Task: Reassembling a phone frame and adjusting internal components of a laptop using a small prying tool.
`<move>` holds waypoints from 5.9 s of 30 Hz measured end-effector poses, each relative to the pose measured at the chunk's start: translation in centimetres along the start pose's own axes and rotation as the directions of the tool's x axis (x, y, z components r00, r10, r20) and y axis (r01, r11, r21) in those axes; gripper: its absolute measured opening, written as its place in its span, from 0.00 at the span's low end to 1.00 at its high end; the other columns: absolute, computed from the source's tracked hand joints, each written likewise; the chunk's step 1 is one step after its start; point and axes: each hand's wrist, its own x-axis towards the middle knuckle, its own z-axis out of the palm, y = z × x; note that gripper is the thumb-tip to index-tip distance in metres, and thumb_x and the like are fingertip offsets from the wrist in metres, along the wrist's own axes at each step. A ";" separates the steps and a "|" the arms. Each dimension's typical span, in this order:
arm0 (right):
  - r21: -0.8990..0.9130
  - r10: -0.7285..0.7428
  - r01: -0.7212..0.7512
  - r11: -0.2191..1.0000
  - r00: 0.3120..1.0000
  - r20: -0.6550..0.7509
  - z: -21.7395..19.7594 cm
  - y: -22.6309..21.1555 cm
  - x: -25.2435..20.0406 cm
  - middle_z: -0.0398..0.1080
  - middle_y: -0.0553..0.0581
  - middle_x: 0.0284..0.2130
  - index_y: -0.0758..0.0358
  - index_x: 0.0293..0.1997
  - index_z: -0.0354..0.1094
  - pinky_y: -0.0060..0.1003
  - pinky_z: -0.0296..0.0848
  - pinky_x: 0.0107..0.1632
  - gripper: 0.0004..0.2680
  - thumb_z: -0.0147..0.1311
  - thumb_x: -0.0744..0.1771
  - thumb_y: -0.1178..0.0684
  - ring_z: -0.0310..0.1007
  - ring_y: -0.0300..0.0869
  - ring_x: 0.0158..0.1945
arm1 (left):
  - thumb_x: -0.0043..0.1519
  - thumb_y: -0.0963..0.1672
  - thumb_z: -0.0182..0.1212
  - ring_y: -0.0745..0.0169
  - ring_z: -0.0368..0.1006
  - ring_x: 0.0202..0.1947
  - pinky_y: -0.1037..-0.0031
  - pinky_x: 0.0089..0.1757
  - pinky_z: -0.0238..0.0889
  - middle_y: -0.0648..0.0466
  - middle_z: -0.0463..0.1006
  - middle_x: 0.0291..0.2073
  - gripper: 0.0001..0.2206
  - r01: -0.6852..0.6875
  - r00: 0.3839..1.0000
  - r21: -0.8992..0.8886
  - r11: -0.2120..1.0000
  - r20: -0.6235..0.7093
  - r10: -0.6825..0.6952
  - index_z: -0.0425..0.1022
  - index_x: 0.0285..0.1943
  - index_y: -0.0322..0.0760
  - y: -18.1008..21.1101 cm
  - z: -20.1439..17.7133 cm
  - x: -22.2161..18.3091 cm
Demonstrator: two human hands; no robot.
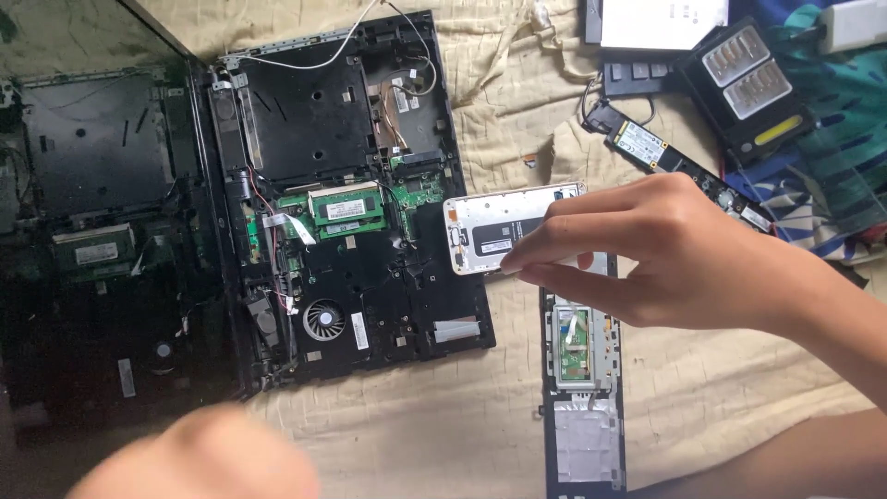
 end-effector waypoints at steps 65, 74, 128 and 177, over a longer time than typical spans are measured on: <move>-0.278 0.059 0.003 0.961 0.975 0.215 5.3 3.4 0.3 0.70 0.51 0.26 0.61 0.35 0.69 0.42 0.68 0.23 0.04 0.61 0.64 0.59 0.75 0.42 0.27 | 0.51 0.42 0.76 0.38 0.60 0.69 0.48 0.65 0.61 0.42 0.72 0.61 0.42 0.077 0.951 0.937 0.342 0.034 -0.309 0.55 0.74 0.30 -13.8 4.7 2.9; -0.306 0.055 0.017 0.952 0.973 0.224 5.6 3.4 0.2 0.73 0.51 0.25 0.61 0.35 0.68 0.41 0.71 0.23 0.04 0.60 0.65 0.57 0.76 0.41 0.25 | 0.51 0.43 0.75 0.37 0.60 0.69 0.48 0.64 0.60 0.42 0.73 0.61 0.42 0.076 0.959 0.931 0.358 0.030 -0.283 0.55 0.73 0.29 -14.1 4.7 2.9; -0.376 0.004 0.085 0.923 0.973 0.229 6.5 2.4 -0.3 0.70 0.52 0.28 0.61 0.41 0.62 0.38 0.71 0.24 0.06 0.55 0.65 0.57 0.74 0.42 0.28 | 0.50 0.44 0.67 0.33 0.60 0.67 0.48 0.62 0.56 0.39 0.74 0.58 0.39 0.083 0.965 0.924 0.374 0.020 -0.263 0.56 0.73 0.26 -14.1 4.5 2.7; -0.354 0.083 0.000 0.935 0.972 0.220 6.5 1.7 -0.7 0.70 0.55 0.29 0.66 0.42 0.62 0.42 0.72 0.26 0.09 0.54 0.61 0.60 0.74 0.45 0.29 | 0.48 0.44 0.72 0.36 0.62 0.66 0.49 0.62 0.58 0.40 0.75 0.57 0.41 0.069 0.968 0.947 0.315 0.013 -0.251 0.57 0.72 0.27 -14.4 4.7 2.6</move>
